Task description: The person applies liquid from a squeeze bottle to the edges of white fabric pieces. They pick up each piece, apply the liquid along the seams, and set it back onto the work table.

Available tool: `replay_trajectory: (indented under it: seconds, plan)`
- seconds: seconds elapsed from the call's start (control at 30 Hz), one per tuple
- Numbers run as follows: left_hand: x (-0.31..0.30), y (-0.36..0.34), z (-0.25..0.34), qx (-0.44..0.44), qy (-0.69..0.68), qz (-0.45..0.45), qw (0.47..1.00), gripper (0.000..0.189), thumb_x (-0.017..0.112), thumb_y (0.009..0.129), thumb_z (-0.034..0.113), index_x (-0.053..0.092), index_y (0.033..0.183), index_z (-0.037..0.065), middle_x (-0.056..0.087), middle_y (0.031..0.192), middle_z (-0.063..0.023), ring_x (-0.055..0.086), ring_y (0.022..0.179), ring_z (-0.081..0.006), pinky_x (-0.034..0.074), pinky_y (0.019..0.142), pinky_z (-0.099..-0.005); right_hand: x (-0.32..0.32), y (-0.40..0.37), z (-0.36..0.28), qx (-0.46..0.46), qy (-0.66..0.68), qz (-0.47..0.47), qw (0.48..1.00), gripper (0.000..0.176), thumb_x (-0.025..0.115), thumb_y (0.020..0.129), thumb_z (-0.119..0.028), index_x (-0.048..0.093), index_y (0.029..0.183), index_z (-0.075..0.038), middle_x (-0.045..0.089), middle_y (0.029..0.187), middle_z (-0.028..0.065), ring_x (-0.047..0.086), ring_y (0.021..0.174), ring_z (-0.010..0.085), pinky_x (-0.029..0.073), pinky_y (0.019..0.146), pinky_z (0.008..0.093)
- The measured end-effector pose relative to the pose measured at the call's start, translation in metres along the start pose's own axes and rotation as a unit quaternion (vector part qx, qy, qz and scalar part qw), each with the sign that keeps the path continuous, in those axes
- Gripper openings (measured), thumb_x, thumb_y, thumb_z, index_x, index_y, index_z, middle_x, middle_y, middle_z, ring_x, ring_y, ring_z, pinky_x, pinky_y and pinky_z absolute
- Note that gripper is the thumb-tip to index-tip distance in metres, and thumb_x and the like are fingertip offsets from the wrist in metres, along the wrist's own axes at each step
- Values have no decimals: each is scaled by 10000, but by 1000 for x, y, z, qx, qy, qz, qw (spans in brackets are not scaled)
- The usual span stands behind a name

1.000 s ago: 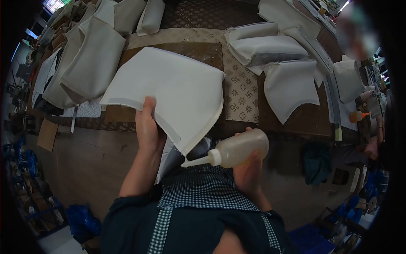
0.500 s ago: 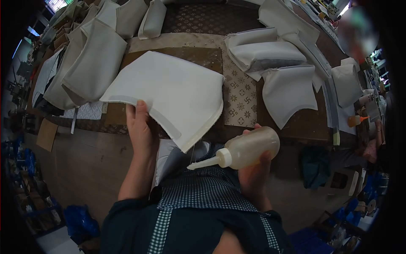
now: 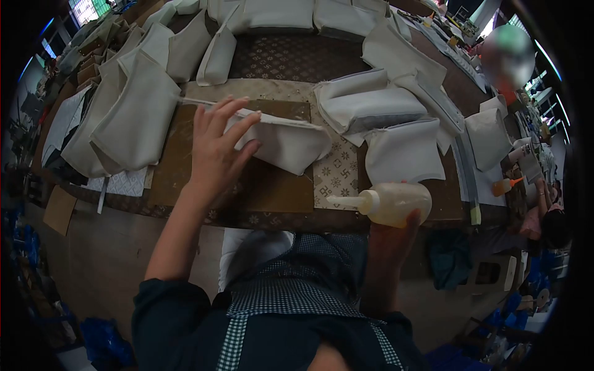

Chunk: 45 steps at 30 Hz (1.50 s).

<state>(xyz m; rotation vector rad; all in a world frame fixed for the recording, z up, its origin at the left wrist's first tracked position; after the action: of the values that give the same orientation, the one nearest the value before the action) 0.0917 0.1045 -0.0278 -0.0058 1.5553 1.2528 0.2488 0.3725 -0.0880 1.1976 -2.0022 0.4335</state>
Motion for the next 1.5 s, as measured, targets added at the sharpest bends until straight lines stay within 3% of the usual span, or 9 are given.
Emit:
replay_trajectory:
  seconds: [0.1, 0.13, 0.23, 0.37, 0.47, 0.77, 0.97, 1.5]
  plan:
    - [27, 27, -17, 26, -68, -27, 997, 382, 689, 792, 128, 620, 1165, 163, 578, 1154, -36, 530, 1131, -237, 260, 1082, -529, -4, 4, -6, -22, -18, 7, 1000, 696, 625, 884, -421, 326, 1386, -42, 467, 1294, 148, 487, 1220, 293, 424, 1036, 447]
    - [30, 36, -18, 34, -65, -34, 997, 278, 634, 844, 135, 630, 1121, 153, 603, 1054, -43, 564, 1045, -244, 252, 1088, -534, -4, 5, -8, -27, -28, 13, 999, 704, 628, 881, -423, 324, 1388, -41, 466, 1296, 152, 486, 1221, 295, 426, 1032, 451]
    - [42, 54, -27, 67, -66, -73, 993, 199, 609, 868, 144, 636, 1062, 112, 612, 964, -65, 579, 961, -260, 314, 1046, -472, -2, 12, -17, -48, -64, 7, 997, 744, 654, 859, -418, 314, 1399, -34, 462, 1301, 167, 479, 1229, 306, 427, 1028, 465]
    - [28, 70, -29, 103, -167, -112, 974, 166, 567, 897, 155, 642, 1009, 59, 611, 877, -97, 581, 916, -276, 381, 915, -370, 5, 27, -33, -103, -108, -10, 989, 818, 708, 815, -398, 296, 1414, -24, 454, 1310, 187, 468, 1241, 316, 426, 1024, 483]
    - [18, 71, -21, 105, -155, -177, 966, 182, 555, 904, 159, 652, 1026, 65, 611, 872, -95, 580, 914, -277, 378, 923, -375, 21, 39, -44, -159, -150, -15, 976, 856, 742, 793, -387, 289, 1417, -14, 470, 1297, 187, 483, 1222, 306, 424, 1022, 477]
    - [22, 76, -19, 129, -130, -191, 964, 213, 560, 901, 160, 667, 1069, 84, 613, 856, -85, 584, 908, -260, 380, 932, -379, 58, 87, -58, -279, -273, -84, 917, 898, 800, 743, -411, 331, 1376, 22, 509, 1246, 152, 522, 1161, 247, 433, 999, 385]
    - [20, 74, -21, 126, -136, -187, 965, 219, 567, 895, 154, 671, 1078, 93, 611, 843, -85, 583, 898, -266, 381, 934, -384, 67, 108, -55, -281, -314, -116, 899, 884, 806, 737, -408, 352, 1362, 22, 475, 1246, 114, 514, 1137, 204, 438, 977, 349]
    - [20, 68, -25, 137, -135, -158, 968, 197, 571, 903, 171, 678, 1050, 96, 603, 814, -77, 587, 843, -248, 390, 918, -383, 67, 117, -50, -228, -253, -116, 933, 740, 781, 786, -288, 389, 1345, -2, 514, 1215, 104, 531, 1124, 209, 430, 995, 359]
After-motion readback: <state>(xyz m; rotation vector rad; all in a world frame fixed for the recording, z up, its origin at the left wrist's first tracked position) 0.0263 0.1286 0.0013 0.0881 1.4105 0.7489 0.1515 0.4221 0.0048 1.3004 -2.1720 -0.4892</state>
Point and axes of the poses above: each hand's wrist, its own y-axis towards the middle knuckle, its own x-axis out of the palm, z = x × y, the point moved 2 cm from there along y, towards the middle knuckle
